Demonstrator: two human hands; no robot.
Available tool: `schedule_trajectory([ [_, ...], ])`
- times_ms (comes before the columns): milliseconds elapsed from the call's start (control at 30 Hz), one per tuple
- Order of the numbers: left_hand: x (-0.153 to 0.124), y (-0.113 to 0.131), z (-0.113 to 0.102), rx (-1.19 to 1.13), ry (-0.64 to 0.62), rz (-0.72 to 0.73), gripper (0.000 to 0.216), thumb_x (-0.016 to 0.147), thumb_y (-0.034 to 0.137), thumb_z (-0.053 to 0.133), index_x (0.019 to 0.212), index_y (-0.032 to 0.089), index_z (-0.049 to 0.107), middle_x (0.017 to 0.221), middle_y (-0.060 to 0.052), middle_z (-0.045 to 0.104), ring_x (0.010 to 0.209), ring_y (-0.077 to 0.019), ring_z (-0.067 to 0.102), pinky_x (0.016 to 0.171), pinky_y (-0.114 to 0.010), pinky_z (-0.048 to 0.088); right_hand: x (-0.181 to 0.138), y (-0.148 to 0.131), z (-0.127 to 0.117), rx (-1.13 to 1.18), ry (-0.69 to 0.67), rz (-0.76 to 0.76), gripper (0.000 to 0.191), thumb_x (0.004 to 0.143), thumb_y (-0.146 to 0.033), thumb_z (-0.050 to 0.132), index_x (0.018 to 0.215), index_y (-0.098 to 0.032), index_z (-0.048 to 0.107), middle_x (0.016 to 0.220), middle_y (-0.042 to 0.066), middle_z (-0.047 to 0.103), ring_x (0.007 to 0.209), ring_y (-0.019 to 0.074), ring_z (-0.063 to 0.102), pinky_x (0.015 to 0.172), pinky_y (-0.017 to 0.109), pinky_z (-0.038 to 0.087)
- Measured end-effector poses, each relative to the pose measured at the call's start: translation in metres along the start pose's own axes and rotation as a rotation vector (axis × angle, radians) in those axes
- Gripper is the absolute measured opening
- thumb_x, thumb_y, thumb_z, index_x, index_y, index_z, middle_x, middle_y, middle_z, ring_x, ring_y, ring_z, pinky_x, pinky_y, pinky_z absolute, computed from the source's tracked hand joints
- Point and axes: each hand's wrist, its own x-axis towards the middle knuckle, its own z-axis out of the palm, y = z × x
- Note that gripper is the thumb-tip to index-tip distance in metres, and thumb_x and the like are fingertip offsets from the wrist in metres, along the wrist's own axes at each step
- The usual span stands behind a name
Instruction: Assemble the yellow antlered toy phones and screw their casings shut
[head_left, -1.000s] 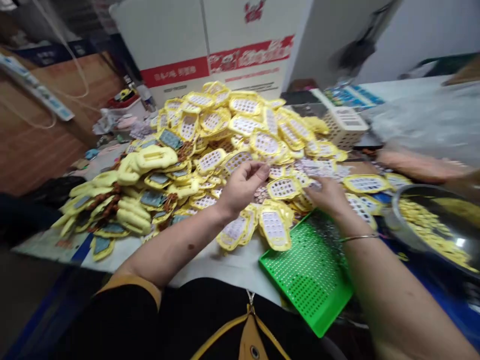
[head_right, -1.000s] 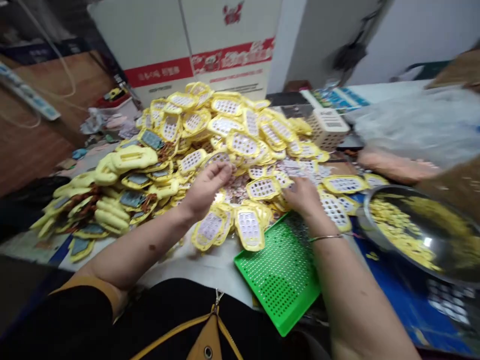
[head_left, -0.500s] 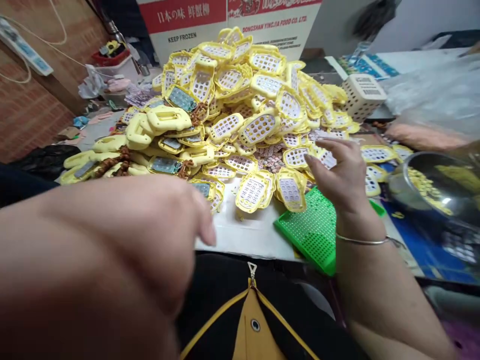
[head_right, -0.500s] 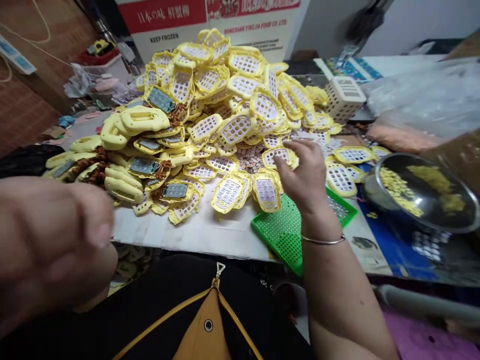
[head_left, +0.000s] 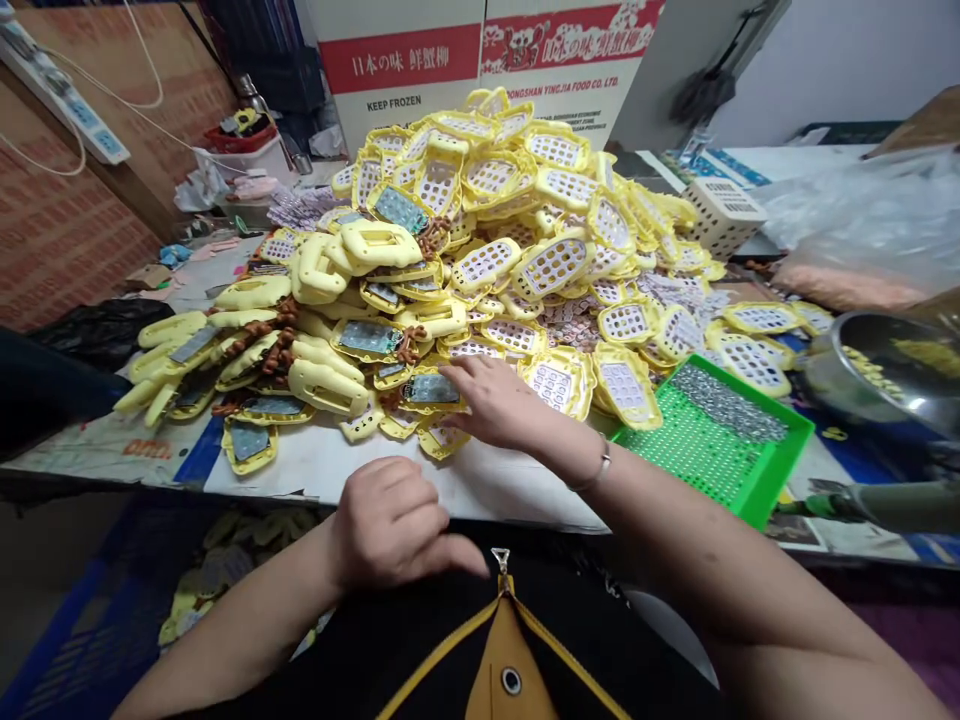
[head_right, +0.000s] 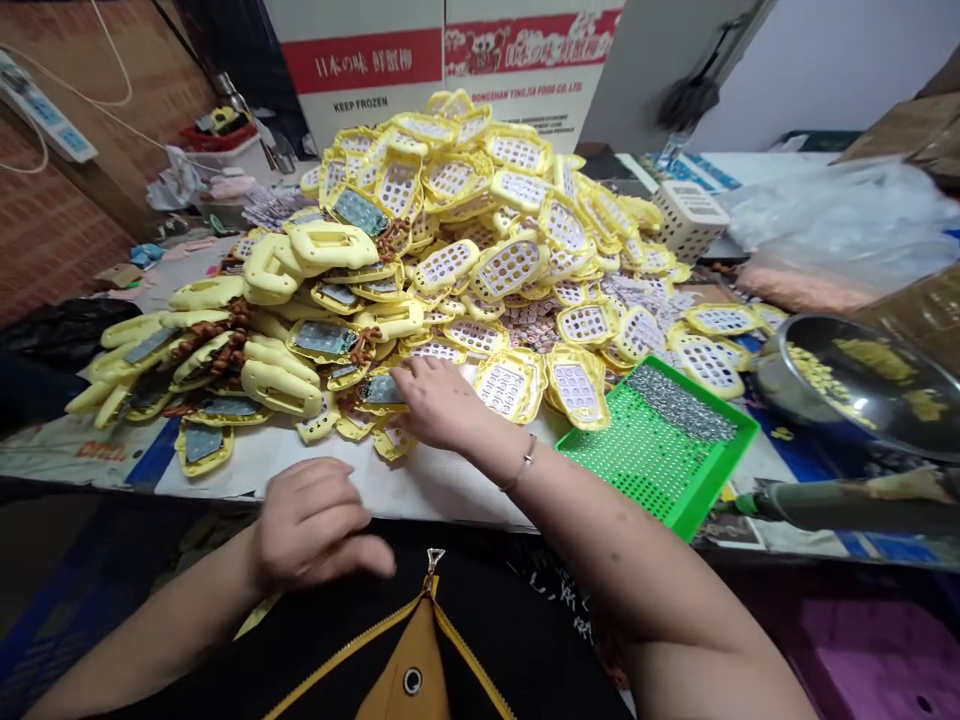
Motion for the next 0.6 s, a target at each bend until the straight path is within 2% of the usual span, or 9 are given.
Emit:
schedule_trajectory([
  [100, 0.01, -0.024, 0.015, 0.325, -0.163, 0.167, 0.018, 0.083, 0.044, 0.064, 0.08, 0.027, 0.071, 0.082, -0.007, 0.072, 0.079, -0.0232, 0.065, 0.089, -0.045, 0.052, 0.017, -0.006, 0.001, -0.046, -0.1, 0.008, 0.067, 0.079, -0.041, 0.074, 0.134, -0.01, 0.05, 0.138, 0.023, 0.053, 0.121, 0.0347, 0.055, 0.099, 0.047, 0.043],
  [167, 0.014, -0.037, 0.023, 0.48, -0.166, 0.232, 0.015, 0.085, 0.035, 0.062, 0.091, 0.025, 0.072, 0.099, -0.01, 0.074, 0.095, -0.026, 0.066, 0.098, -0.049, 0.048, 0.02, -0.003, 0.002, -0.057, -0.111, 0.029, 0.071, 0.08, -0.045, 0.072, 0.137, -0.011, 0.047, 0.137, 0.023, 0.054, 0.121, 0.0344, 0.056, 0.099, 0.047, 0.042],
  [233, 0.017, -0.045, 0.028, 0.535, -0.147, 0.26, 0.016, 0.086, 0.029, 0.061, 0.096, 0.024, 0.072, 0.106, -0.011, 0.073, 0.103, -0.0277, 0.065, 0.103, -0.051, 0.045, 0.02, 0.0, 0.004, -0.06, -0.13, 0.068, 0.072, 0.081, -0.047, 0.071, 0.137, -0.011, 0.045, 0.133, 0.022, 0.058, 0.118, 0.0344, 0.057, 0.098, 0.048, 0.042],
  [400, 0.027, -0.056, 0.035, 0.479, -0.165, 0.2, 0.019, 0.087, 0.02, 0.055, 0.088, 0.025, 0.073, 0.099, -0.009, 0.075, 0.101, -0.0265, 0.065, 0.106, -0.055, 0.041, 0.019, 0.005, 0.01, -0.068, -0.165, 0.09, 0.062, 0.087, -0.038, 0.064, 0.138, -0.011, 0.044, 0.124, 0.02, 0.063, 0.113, 0.0322, 0.06, 0.093, 0.044, 0.042],
  [600, 0.042, -0.062, 0.036, 0.465, -0.107, 0.073, 0.024, 0.086, 0.017, 0.052, 0.087, 0.026, 0.074, 0.094, -0.009, 0.075, 0.102, -0.0289, 0.063, 0.108, -0.062, 0.036, 0.013, 0.016, 0.0, -0.135, -0.095, 0.116, 0.058, 0.084, -0.033, 0.066, 0.134, -0.009, 0.048, 0.119, 0.021, 0.063, 0.108, 0.0349, 0.059, 0.089, 0.045, 0.042],
])
